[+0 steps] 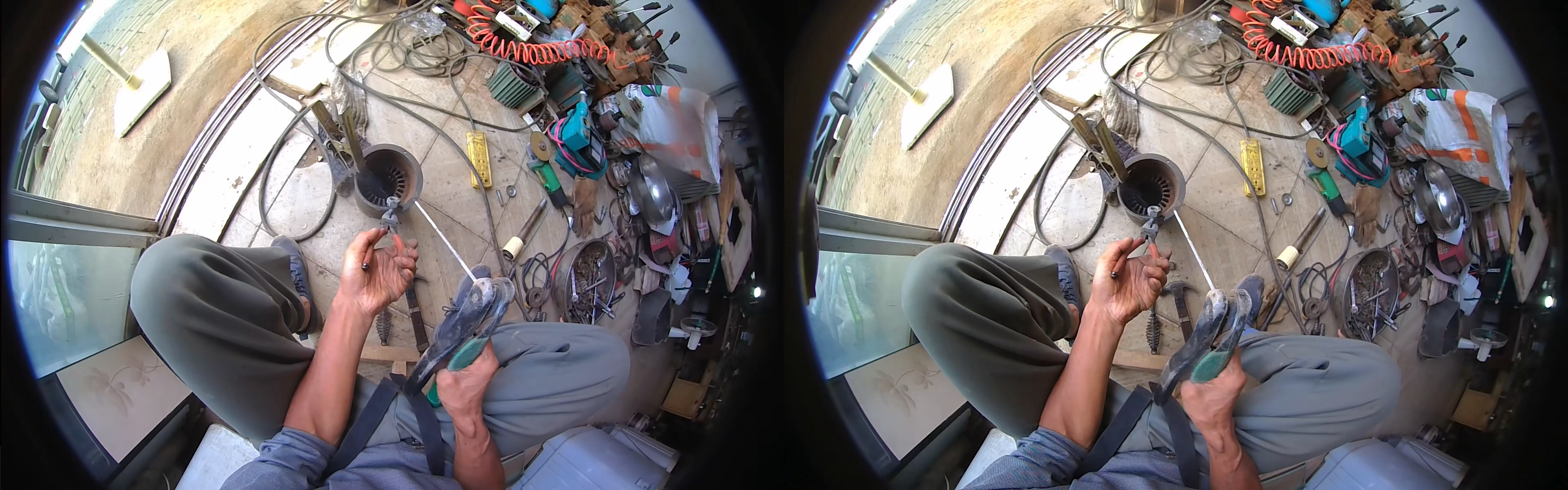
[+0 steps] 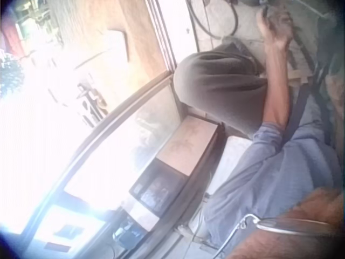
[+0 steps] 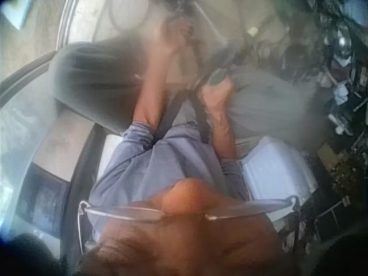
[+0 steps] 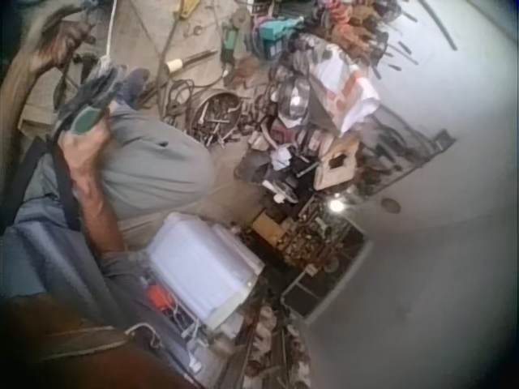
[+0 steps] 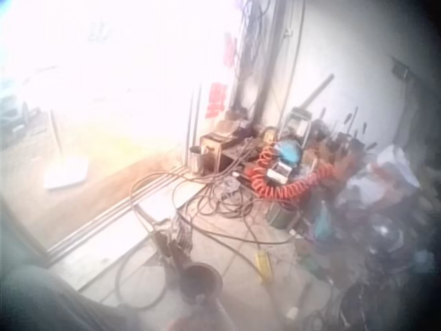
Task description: The person welds a cylindrical metal part using a welding torch while holding it with pliers. They repeatedly strike the weld point, producing sparks, and occasionally reposition the part. The person also uses a hammer to tap the welded area.
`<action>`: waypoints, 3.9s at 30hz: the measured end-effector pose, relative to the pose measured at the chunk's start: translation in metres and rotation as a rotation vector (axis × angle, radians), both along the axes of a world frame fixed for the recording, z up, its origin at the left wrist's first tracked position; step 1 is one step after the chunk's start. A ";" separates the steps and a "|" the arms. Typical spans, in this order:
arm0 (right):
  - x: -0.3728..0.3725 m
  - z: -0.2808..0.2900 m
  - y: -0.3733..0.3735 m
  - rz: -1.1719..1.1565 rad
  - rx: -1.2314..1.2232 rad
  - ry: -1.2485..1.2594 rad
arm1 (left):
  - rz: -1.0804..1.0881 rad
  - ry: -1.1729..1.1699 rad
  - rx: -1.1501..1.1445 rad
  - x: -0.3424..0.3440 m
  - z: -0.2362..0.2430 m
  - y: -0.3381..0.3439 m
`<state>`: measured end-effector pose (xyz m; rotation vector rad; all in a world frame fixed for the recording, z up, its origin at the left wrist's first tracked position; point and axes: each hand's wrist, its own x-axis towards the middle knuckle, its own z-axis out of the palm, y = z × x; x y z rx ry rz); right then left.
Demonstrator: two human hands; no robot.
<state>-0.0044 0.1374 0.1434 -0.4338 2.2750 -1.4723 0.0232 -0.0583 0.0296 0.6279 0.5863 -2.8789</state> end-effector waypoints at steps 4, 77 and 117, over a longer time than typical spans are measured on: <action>-0.002 -0.003 0.002 -0.014 -0.028 0.055 | -0.183 -0.119 -0.215 0.003 0.001 0.002; -0.006 -0.007 0.009 -0.073 -0.053 0.143 | -0.386 -0.548 -1.051 0.012 0.002 0.038; -0.005 0.010 -0.004 -0.042 0.047 0.112 | -0.686 -0.819 -1.709 0.006 -0.055 0.016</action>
